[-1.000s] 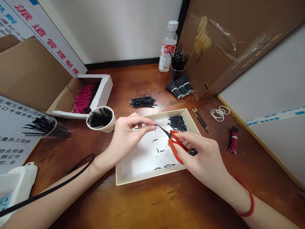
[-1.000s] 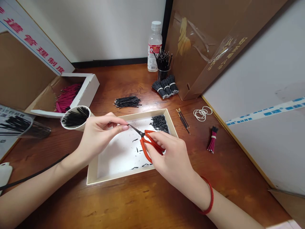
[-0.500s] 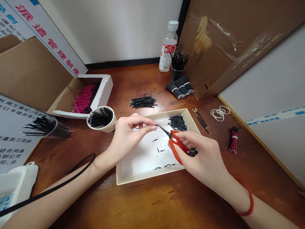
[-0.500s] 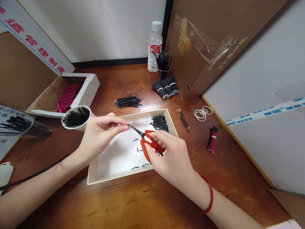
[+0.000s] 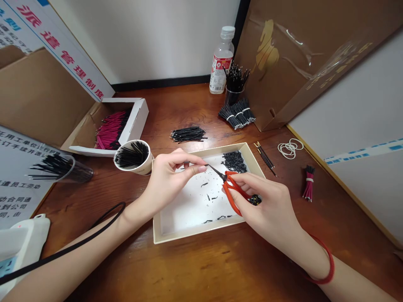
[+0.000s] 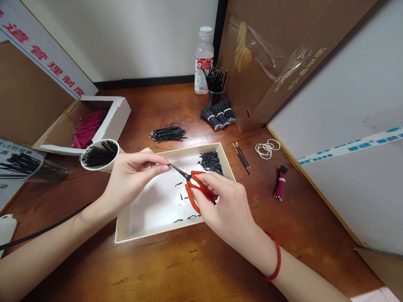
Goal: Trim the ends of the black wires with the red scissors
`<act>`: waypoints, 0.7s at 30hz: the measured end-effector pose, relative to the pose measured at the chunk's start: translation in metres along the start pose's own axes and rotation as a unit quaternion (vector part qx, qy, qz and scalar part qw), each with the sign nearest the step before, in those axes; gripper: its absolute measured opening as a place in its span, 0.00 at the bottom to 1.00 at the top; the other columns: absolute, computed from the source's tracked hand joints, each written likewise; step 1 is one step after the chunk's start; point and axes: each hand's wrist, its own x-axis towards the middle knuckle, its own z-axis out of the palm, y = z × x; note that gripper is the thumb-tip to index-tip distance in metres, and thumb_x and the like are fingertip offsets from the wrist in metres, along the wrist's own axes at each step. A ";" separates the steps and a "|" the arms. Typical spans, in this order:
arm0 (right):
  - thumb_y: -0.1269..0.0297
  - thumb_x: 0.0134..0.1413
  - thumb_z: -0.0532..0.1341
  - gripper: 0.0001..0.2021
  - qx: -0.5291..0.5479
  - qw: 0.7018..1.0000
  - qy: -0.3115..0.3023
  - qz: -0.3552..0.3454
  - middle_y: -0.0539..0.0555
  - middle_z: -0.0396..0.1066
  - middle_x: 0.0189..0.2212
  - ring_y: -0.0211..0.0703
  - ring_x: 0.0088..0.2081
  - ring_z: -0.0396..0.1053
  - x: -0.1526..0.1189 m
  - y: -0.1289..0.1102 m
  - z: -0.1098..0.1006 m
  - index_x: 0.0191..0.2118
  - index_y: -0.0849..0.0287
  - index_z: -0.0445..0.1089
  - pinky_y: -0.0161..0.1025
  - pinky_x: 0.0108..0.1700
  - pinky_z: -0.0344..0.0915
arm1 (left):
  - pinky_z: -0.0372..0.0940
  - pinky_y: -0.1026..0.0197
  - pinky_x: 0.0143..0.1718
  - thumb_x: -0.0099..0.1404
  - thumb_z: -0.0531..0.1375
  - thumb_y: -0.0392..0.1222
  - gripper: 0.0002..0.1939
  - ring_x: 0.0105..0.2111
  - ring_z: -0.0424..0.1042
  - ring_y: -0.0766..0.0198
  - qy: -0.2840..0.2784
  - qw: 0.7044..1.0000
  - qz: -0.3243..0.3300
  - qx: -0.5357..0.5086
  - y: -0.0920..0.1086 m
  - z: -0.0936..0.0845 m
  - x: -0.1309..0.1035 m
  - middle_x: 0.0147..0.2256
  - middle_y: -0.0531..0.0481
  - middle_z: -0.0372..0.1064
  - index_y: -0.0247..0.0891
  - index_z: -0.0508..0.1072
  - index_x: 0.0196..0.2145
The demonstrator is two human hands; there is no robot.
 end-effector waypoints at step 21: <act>0.73 0.53 0.62 0.03 -0.010 1.000 0.013 0.005 0.46 0.69 0.21 0.32 0.21 0.62 0.001 -0.002 0.002 0.32 0.58 0.70 0.31 0.23 0.63 | 0.59 0.65 0.26 0.55 0.69 0.33 0.03 0.24 0.64 0.69 -0.001 1.000 -0.004 0.003 0.001 0.000 0.001 0.24 0.53 0.76 0.40 0.82 0.28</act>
